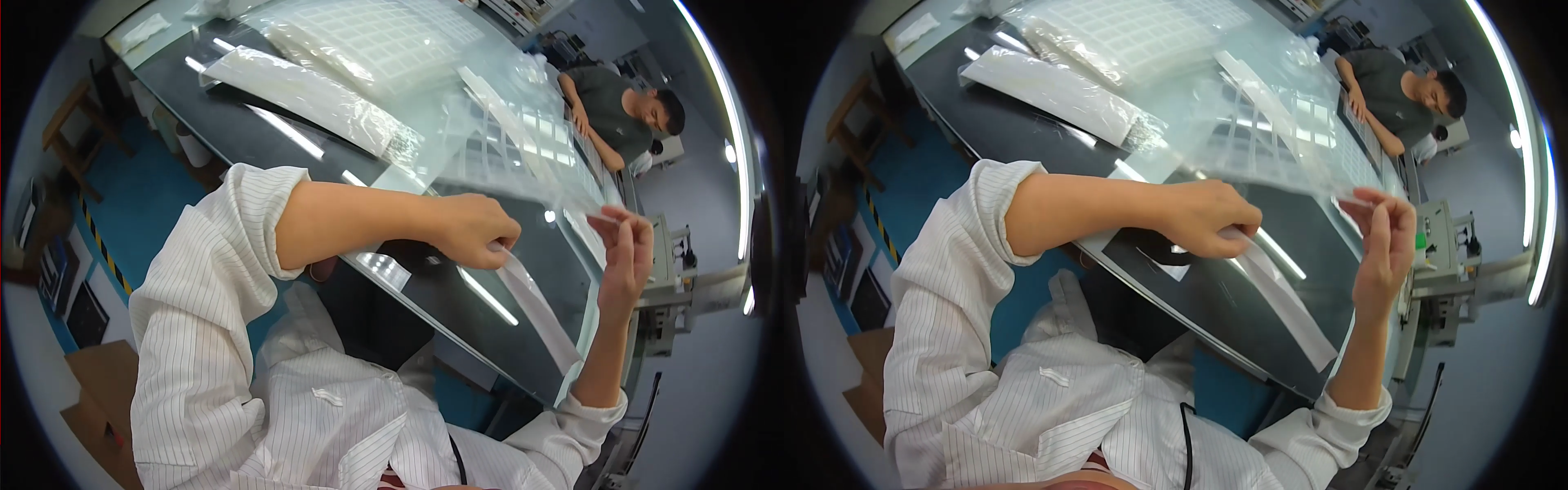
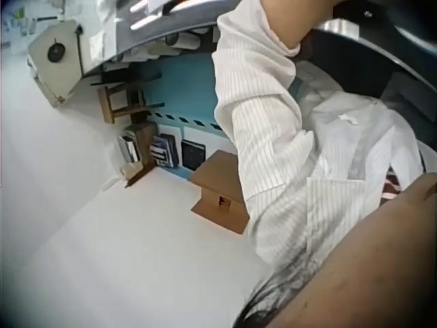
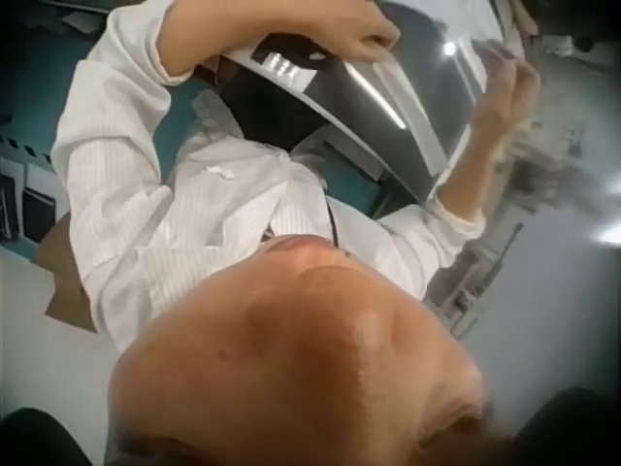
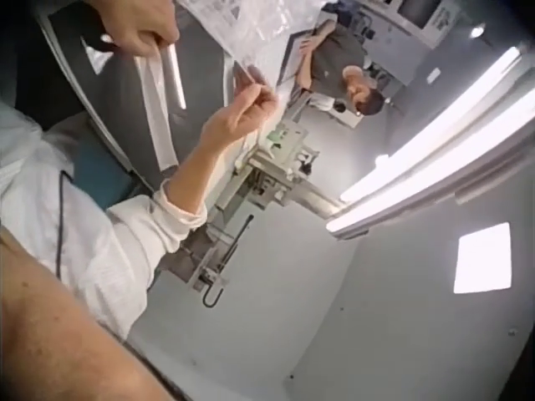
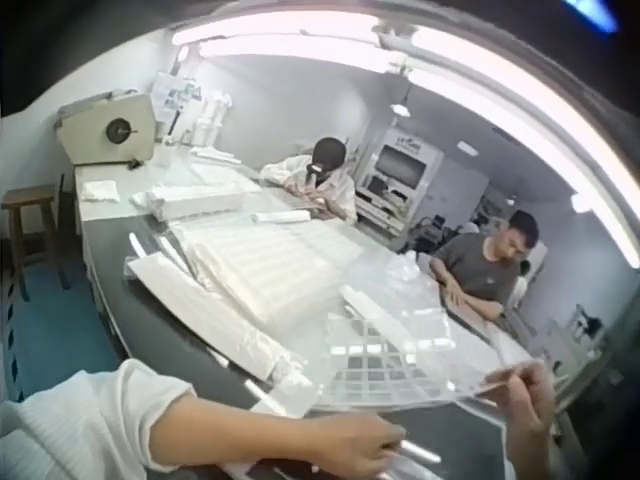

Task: Placing and sticking white adhesive strips onto a plastic grid tray component.

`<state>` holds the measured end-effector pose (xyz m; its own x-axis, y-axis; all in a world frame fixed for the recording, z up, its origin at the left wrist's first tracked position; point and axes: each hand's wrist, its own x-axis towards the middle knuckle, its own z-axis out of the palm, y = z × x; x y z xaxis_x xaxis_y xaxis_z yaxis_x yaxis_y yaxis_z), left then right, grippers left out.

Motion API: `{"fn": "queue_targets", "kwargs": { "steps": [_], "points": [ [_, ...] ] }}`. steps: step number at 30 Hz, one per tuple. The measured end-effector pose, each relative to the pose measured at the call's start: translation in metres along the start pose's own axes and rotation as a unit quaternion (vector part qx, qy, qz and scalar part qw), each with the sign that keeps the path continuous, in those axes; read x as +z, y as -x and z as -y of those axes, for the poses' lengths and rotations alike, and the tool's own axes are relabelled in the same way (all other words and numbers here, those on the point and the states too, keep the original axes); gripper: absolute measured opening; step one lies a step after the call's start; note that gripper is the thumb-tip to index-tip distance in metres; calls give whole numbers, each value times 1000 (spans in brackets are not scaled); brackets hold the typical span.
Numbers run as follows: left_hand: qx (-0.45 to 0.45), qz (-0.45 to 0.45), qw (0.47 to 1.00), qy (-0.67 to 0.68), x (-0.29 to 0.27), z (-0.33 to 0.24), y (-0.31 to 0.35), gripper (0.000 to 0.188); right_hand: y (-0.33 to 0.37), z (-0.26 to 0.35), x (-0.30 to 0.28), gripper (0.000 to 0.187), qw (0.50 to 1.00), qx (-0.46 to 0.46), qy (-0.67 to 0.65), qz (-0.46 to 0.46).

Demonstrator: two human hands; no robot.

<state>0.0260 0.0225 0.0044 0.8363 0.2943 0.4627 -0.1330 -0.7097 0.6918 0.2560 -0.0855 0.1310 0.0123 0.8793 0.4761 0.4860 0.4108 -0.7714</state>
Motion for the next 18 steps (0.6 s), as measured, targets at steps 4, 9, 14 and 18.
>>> {"fn": "queue_targets", "kwargs": {
  "steps": [4,9,14,18],
  "points": [
    [69,149,986,30,36,-15,8,22,120,-14,-34,13,993,98,34,-55],
    [42,264,956,120,30,-38,15,21,206,-16,-33,13,981,180,8,-78],
    [8,205,959,193,19,-60,31,23,232,-16,-15,8,969,219,43,-107],
    [-172,123,934,289,18,-79,15,22,250,-23,-24,5,965,229,105,-78]
  ]
}}
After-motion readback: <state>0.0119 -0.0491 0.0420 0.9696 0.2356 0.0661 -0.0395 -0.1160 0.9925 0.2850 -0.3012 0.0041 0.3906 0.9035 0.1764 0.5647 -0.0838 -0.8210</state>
